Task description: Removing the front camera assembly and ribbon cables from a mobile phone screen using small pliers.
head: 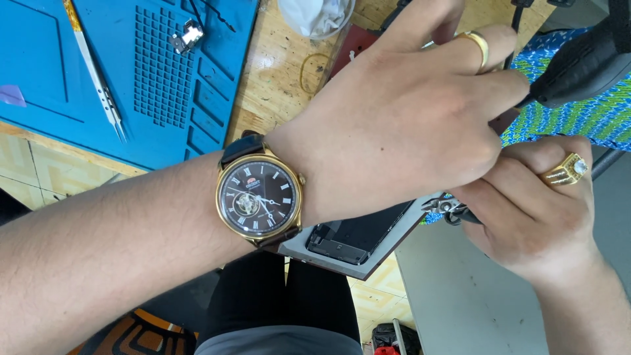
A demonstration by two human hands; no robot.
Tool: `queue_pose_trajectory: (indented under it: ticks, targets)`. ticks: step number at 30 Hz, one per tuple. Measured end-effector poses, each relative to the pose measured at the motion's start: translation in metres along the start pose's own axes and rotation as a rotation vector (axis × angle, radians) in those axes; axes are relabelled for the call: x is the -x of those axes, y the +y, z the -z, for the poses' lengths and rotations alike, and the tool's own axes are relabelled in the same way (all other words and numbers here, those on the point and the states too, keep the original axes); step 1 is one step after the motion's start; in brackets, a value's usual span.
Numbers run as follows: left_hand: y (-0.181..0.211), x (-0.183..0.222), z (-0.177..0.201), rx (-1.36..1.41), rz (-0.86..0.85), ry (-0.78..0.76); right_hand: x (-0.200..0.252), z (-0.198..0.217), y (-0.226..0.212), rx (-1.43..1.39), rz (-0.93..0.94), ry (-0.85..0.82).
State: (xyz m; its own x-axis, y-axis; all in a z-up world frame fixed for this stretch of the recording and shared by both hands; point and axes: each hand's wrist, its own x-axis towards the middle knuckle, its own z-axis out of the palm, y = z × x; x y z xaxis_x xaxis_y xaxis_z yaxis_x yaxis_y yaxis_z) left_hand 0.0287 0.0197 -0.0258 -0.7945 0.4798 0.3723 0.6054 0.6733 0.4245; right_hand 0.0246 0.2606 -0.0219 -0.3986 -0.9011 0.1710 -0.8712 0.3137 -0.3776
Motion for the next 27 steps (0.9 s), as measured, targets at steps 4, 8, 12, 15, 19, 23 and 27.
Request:
queue_pose_trajectory:
  ticks: [4, 8, 12, 15, 19, 23, 27]
  targets:
    - [0.007, -0.004, -0.001, 0.002, 0.053, 0.004, 0.000, 0.003, -0.002, -0.054, -0.021, -0.015]
    - [0.012, -0.010, 0.001, -0.020, 0.059, -0.007, 0.010, 0.002, -0.007, -0.114, -0.128, -0.015]
    - [0.009, -0.013, -0.001, -0.009, 0.014, -0.038, 0.010, 0.015, -0.021, -0.284, -0.284, 0.055]
    - [0.008, -0.017, 0.013, -0.068, 0.044, -0.138, 0.018, 0.031, -0.024, -0.247, -0.333, 0.000]
    - [0.001, 0.007, 0.052, 0.114, 0.106, -0.187, 0.017, 0.048, -0.018, -0.062, -0.294, -0.104]
    - [0.017, 0.065, 0.086, 0.182, 0.368, -0.148, -0.004, 0.057, 0.004, 0.069, -0.020, -0.246]
    - [0.032, 0.097, 0.099, 0.258, 0.716, -0.116, -0.026, 0.054, 0.022, 0.028, 0.214, -0.253]
